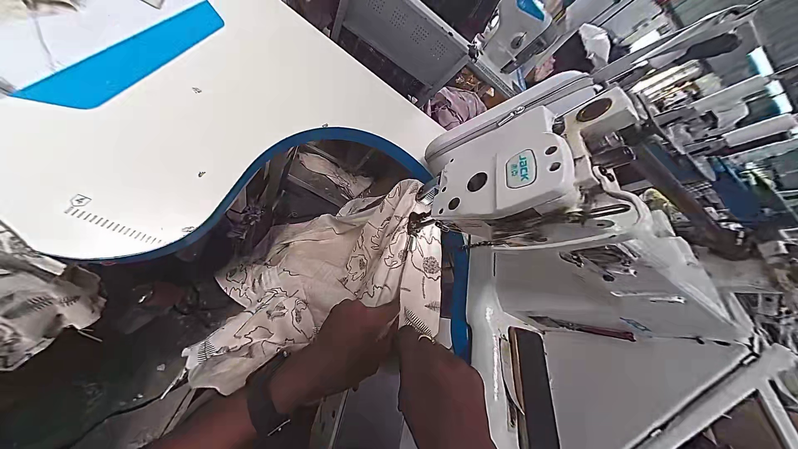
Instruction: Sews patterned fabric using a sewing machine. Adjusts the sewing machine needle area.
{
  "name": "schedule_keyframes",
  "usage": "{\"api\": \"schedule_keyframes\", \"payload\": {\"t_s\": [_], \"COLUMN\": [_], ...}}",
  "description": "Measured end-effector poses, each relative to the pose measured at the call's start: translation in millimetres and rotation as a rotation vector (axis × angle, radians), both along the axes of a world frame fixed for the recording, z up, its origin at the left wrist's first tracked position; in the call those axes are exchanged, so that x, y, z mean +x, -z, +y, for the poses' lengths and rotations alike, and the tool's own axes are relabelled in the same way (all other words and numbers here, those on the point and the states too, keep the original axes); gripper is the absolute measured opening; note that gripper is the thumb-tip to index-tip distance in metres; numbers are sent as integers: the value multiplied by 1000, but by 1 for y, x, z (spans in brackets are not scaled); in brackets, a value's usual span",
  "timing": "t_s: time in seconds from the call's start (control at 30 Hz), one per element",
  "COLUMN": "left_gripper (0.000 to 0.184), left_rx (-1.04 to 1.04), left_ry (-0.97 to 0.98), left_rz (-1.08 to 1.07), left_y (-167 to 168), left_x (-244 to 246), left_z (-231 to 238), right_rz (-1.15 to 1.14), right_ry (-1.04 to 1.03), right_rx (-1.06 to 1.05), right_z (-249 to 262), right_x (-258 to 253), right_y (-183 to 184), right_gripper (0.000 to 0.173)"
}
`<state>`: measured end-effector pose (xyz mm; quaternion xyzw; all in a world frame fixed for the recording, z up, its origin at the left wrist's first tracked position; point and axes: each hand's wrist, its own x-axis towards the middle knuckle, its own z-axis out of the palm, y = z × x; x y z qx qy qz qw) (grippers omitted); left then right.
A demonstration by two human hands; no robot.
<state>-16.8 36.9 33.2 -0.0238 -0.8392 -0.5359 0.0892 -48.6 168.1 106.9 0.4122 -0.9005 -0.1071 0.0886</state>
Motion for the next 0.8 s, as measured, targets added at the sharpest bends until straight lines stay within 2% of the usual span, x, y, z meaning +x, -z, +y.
{"api": "schedule_keyframes", "payload": {"t_s": [0.1,0.17,0.2,0.27,0.33,0.37,0.4,0.43,0.5,0.53,0.57,0.6,0.67,0.7,0.73,0.8], "left_gripper": [21,25,28,24,24,24,24,26,32,35,37,37,36,34,30,21], "left_rx": [88,63,21,-64,-52,-63,-93,-138,-219,-237,-244,-254,-282,-281,-272,-266], "left_ry": [56,36,-8,-156,-129,-104,-99,-125,-243,-295,-327,-344,-332,-302,-275,-256], "left_rz": [-16,-43,-34,118,133,140,153,176,221,229,228,231,238,232,227,214], "left_y": [5,1,-3,10,14,13,12,11,12,14,15,15,14,15,15,16], "left_x": [-15,-6,7,35,60,64,66,66,63,64,64,63,59,59,59,56], "left_z": [-14,-14,-10,9,11,11,13,16,19,22,27,31,38,39,41,42], "right_rz": [-18,-24,-50,-207,-703,-876,-1010,-1106,-1221,-1231,-1182,-1093,-743,-565,-451,-318], "right_ry": [-44,-26,23,165,377,354,271,187,201,202,145,46,-142,-150,-122,-103], "right_rx": [-195,-321,-311,-101,332,447,406,200,-437,-680,-772,-711,-378,-196,-58,56], "right_z": [-4,8,18,39,36,37,46,58,75,83,93,100,89,75,62,38], "right_x": [-17,-15,-14,-19,-45,-65,-85,-102,-108,-93,-68,-39,19,42,58,71], "right_y": [20,32,33,30,41,60,77,85,64,42,21,1,-24,-29,-31,-22], "right_gripper": [8,16,16,17,28,35,39,35,9,5,5,3,25,29,27,16]}}
